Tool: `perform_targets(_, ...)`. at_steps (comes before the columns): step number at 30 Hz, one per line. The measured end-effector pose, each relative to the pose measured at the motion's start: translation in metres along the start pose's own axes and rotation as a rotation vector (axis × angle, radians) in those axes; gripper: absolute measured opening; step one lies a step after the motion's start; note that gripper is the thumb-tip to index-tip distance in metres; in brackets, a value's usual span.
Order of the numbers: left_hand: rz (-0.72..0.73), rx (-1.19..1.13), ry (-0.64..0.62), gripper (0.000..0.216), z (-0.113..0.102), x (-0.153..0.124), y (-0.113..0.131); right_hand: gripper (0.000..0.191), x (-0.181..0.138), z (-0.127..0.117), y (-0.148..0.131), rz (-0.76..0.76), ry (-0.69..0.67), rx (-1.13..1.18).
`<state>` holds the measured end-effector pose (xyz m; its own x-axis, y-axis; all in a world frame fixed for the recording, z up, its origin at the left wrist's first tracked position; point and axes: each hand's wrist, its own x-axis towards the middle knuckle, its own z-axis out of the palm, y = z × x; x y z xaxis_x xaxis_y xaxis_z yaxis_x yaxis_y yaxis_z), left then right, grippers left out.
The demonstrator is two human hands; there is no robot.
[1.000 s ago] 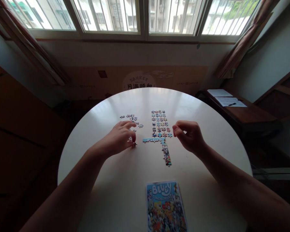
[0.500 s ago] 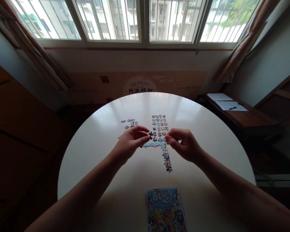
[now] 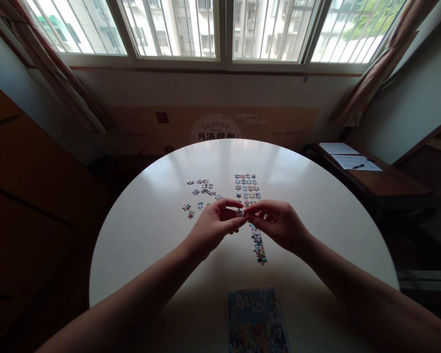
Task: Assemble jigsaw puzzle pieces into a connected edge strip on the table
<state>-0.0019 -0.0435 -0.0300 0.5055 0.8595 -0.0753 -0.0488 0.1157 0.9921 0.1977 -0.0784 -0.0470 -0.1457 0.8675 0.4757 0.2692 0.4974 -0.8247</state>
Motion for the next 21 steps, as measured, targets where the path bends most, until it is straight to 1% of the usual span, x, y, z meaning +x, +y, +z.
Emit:
perform_targets(6,0.089,0.007,-0.007,0.035,-0.001,-0.001,-0.005,0.014,-0.001,-0.001,0.002,0.029,-0.003,-0.006)
perform_targets(10,0.162,0.005,-0.03,0.032,-0.001,0.0,-0.005,0.012,-0.001,-0.001,0.001,0.042,0.013,0.004)
perform_targets(14,0.18,0.056,-0.043,0.029,-0.001,-0.001,-0.005,0.007,0.0,-0.003,-0.006,-0.044,0.037,-0.036)
perform_targets(18,0.196,0.098,-0.052,0.03,-0.002,-0.001,-0.006,0.008,0.002,-0.008,-0.01,-0.153,-0.044,-0.098)
perform_targets(21,0.207,0.131,-0.051,0.03,-0.003,0.001,-0.008,0.008,0.003,-0.012,-0.009,-0.223,-0.071,-0.149)
